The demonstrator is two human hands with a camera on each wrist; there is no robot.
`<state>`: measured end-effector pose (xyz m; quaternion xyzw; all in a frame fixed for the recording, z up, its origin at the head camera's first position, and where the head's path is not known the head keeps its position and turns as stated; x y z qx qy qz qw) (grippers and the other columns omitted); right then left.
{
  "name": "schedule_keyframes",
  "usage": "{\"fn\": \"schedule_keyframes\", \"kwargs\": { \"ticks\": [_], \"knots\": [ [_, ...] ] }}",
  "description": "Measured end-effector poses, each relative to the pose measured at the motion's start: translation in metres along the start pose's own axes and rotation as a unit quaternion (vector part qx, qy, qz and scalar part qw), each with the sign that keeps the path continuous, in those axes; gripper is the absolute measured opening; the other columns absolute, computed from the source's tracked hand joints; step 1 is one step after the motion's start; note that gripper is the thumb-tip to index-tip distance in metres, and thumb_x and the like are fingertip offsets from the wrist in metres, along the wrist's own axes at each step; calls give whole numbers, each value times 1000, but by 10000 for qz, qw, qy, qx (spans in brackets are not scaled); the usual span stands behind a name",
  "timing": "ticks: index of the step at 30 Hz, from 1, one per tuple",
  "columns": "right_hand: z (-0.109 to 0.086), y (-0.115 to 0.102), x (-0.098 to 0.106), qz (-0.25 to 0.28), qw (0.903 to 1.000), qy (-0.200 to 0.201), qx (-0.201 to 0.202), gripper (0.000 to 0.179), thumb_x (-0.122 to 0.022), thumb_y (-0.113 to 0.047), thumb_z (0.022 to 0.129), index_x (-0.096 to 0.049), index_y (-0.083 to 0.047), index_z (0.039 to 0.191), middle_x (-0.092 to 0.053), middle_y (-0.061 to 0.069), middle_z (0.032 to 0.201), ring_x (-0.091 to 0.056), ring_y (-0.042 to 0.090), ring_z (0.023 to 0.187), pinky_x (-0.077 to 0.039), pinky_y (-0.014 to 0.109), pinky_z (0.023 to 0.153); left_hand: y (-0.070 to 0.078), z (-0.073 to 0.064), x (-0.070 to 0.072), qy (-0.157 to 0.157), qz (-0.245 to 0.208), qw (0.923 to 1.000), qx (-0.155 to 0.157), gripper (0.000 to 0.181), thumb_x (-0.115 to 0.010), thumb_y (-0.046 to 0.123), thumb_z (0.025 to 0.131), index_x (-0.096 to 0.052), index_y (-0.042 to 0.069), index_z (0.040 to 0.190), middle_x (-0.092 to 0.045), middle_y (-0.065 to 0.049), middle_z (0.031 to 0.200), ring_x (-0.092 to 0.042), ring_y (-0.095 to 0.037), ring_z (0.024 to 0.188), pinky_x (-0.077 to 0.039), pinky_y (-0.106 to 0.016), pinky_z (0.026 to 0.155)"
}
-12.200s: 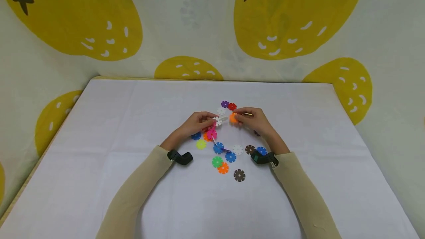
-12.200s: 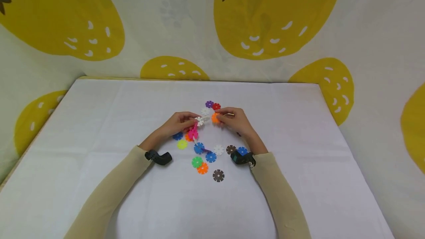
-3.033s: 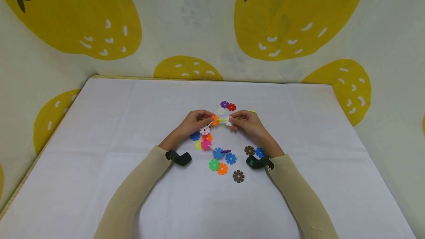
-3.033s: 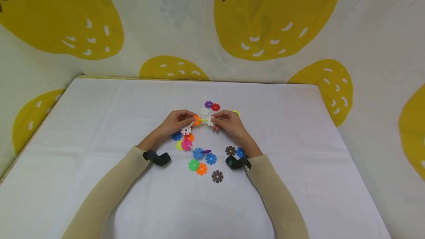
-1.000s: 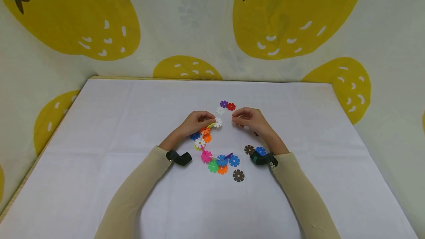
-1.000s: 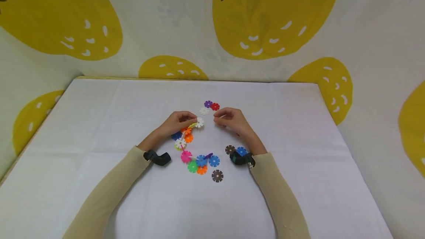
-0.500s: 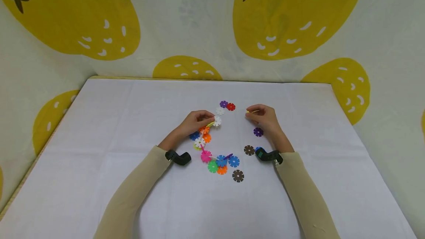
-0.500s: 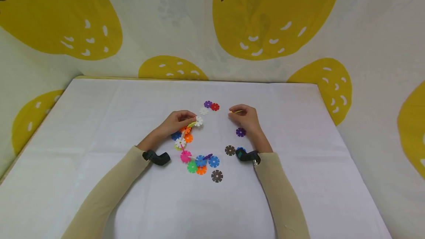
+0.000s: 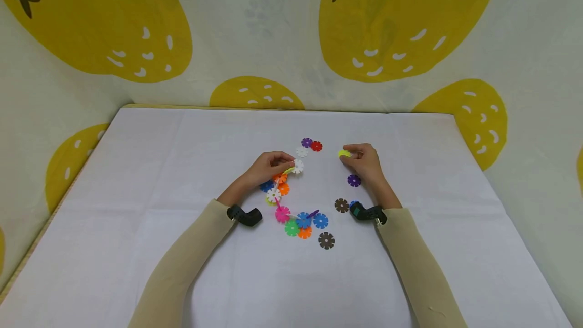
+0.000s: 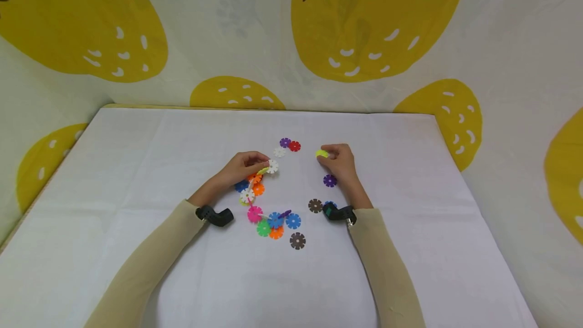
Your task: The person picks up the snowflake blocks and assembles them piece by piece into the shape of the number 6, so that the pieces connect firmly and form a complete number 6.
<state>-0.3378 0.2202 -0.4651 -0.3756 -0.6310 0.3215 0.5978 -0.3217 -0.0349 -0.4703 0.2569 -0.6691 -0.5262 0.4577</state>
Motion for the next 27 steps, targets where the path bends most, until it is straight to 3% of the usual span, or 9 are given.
{"fn": "schedule_keyframes", "kwargs": {
  "ticks": [5,16,27],
  "knots": [
    [-1,-1,-1,-57,10000,-75,-28,34,-71,-16,89,-63,-2,119,-54,8,88,-47,18,74,-41,19,58,1,0,1,20,27,10000,-45,28,-62,20,97,-67,3,118,-68,-10,100,-57,-18,82,-48,-18,72],
    [-2,-3,-2,-187,9994,-259,-116,39,-73,-18,88,-65,-3,122,-54,11,96,-48,20,82,-43,18,62,5,-1,0,-87,-119,9995,-289,28,-62,16,97,-66,2,120,-69,-11,102,-59,-16,82,-49,-19,73],
    [-6,-16,-7,-40,9980,-554,316,32,-70,-17,91,-63,-1,118,-62,17,110,-57,21,85,-48,15,66,5,-2,-2,-71,-149,9996,-242,28,-62,16,97,-66,2,120,-68,-11,101,-58,-16,80,-48,-18,71]
  ]
}}
Point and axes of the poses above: each hand's wrist, its own z-axis towards the middle knuckle, its own x-axis out of the back of the hand, y = z × x, the point moved 10 cm from there along z, towards the middle knuckle
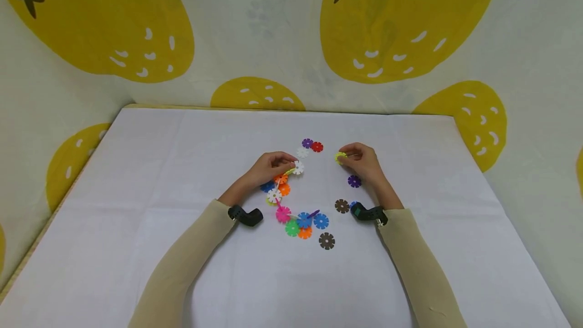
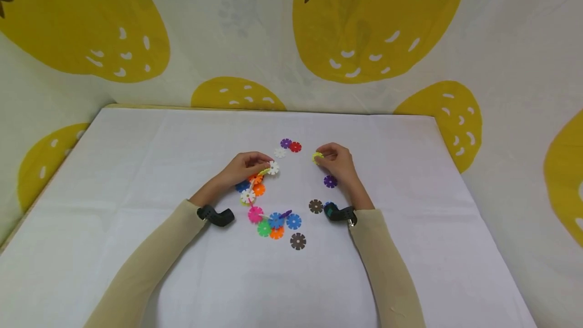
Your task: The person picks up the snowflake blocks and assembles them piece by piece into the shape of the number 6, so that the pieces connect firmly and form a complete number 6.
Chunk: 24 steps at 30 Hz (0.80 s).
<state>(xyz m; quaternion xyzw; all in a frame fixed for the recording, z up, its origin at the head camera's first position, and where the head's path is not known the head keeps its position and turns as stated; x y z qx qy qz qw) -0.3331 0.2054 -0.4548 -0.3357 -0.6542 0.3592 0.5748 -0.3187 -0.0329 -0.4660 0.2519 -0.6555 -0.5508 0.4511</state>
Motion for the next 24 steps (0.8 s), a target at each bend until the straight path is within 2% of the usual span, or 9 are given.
{"fn": "schedule_keyframes", "kwargs": {
  "ticks": [3,8,12,16,24],
  "knots": [
    [0,-6,-6,72,9998,-121,151,31,-70,-18,91,-64,-2,117,-63,17,110,-59,21,83,-50,16,65,1,0,0,-2,-84,9999,-125,27,-61,14,97,-65,2,122,-67,-10,99,-57,-17,79,-48,-18,71],
    [-3,-18,-18,18,9980,-298,555,23,-72,-17,89,-66,-2,105,-66,11,93,-57,17,71,-49,19,59,5,0,-1,1,-148,9992,-359,27,-62,11,96,-65,2,122,-66,-10,96,-57,-17,77,-48,-18,71],
    [-5,-22,-29,77,9967,-575,572,22,-74,-17,88,-65,-1,101,-64,10,87,-56,16,67,-49,21,58,5,0,0,3,-140,9994,-303,27,-62,12,96,-65,2,121,-66,-10,95,-57,-17,76,-48,-18,70],
    [-7,-25,-39,259,9958,-756,449,21,-73,-15,88,-65,0,101,-63,12,89,-59,20,69,-51,22,61,3,0,0,11,-155,9996,-248,27,-63,12,96,-65,2,121,-66,-10,95,-57,-17,76,-48,-18,70],
    [-10,-32,-54,245,9929,-1010,573,19,-74,-13,88,-67,-1,101,-66,12,94,-61,22,77,-53,21,68,1,0,2,75,-85,9999,-75,27,-64,15,96,-66,4,121,-67,-10,96,-57,-17,76,-48,-18,70]
  ]
}}
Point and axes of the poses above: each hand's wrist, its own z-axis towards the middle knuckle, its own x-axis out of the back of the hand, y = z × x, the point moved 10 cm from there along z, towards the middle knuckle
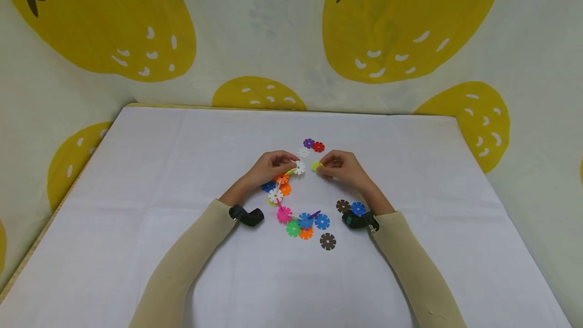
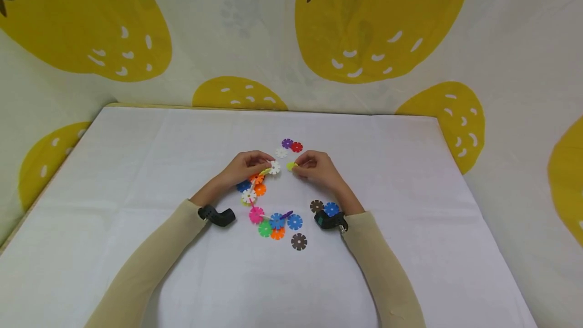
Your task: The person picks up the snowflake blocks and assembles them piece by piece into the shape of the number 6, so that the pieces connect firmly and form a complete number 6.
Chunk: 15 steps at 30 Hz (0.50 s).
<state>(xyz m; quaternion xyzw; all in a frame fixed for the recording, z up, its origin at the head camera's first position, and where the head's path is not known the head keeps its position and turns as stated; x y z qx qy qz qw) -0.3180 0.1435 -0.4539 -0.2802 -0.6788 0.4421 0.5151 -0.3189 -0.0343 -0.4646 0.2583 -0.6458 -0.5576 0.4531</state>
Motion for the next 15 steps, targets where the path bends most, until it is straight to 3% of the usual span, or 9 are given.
{"fn": "schedule_keyframes", "kwargs": {
  "ticks": [8,15],
  "knots": [
    [-3,-9,-15,271,9991,-270,196,20,-75,-14,86,-67,0,97,-68,12,93,-64,24,82,-54,21,74,0,0,0,37,22,10000,27,27,-64,15,96,-66,2,119,-68,-11,97,-59,-17,77,-50,-19,72],
    [-2,-11,-21,382,9987,-208,274,18,-75,-9,86,-68,4,97,-68,15,96,-66,24,89,-52,18,78,-3,2,0,58,72,9998,169,25,-64,16,95,-68,1,115,-70,-12,99,-60,-16,77,-50,-19,72]
  ]
}}
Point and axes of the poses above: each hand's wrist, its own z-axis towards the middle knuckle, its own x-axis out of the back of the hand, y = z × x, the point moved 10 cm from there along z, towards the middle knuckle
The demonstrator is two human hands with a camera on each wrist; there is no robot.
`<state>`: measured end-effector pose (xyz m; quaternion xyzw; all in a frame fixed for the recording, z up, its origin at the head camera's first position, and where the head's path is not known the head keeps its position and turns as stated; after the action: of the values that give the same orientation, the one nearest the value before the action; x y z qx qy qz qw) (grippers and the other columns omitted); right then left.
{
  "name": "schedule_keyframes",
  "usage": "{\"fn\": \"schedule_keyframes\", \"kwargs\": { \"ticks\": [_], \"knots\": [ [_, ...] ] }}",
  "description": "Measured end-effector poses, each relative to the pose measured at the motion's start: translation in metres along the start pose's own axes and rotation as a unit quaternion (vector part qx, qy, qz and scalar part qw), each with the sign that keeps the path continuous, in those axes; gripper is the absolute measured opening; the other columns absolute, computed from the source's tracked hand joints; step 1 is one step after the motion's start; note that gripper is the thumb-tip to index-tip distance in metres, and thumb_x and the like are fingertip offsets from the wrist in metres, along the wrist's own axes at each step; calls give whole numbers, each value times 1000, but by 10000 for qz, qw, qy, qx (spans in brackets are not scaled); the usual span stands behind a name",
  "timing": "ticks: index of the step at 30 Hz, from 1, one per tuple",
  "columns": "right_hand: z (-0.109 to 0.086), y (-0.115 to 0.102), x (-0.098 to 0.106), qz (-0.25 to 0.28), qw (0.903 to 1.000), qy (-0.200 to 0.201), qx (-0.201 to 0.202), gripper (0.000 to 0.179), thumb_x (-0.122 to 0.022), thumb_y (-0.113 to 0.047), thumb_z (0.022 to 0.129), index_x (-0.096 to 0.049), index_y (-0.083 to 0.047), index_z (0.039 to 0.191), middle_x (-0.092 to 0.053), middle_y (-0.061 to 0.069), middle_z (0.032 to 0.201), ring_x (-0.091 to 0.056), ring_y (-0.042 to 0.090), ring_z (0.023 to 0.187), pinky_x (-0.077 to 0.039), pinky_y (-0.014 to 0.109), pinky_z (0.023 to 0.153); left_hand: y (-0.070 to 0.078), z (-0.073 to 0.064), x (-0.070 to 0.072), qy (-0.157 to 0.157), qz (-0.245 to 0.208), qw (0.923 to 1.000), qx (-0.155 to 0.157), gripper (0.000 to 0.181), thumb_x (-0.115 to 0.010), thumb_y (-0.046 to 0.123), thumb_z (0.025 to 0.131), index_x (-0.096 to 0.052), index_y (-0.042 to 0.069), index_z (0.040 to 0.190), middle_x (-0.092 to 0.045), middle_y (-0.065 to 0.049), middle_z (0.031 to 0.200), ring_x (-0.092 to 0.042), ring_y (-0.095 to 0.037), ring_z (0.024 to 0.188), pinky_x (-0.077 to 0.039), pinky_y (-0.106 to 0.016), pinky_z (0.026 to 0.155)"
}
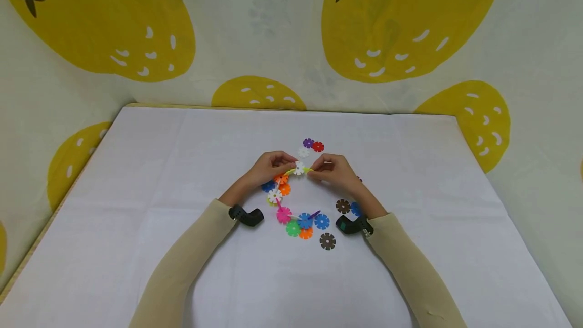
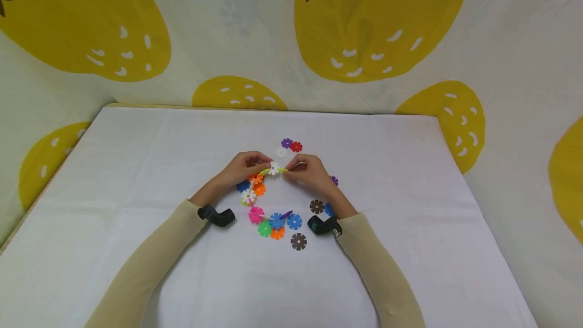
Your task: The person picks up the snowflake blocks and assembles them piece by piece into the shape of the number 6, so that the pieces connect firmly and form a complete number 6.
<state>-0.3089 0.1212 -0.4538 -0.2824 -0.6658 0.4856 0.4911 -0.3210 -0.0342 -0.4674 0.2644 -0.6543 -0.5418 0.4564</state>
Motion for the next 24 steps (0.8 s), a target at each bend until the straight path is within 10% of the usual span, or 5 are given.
{"fn": "schedule_keyframes", "kwargs": {
  "ticks": [24],
  "knots": [
    [0,-8,0,144,9976,539,405,14,-76,-6,84,-68,3,92,-69,14,89,-64,19,75,-54,20,73,2,-1,-1,86,-79,9999,119,27,-63,15,96,-66,-1,118,-68,-13,100,-57,-14,77,-48,-19,70]
  ]
}}
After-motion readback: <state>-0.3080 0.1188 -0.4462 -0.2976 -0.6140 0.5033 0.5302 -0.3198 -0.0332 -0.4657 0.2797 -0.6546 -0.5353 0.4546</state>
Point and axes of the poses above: each hand's wrist, its own z-axis towards the middle knuckle, its own x-axis out of the back of the hand, y = z × x, the point moved 10 cm from there along z, towards the middle knuckle
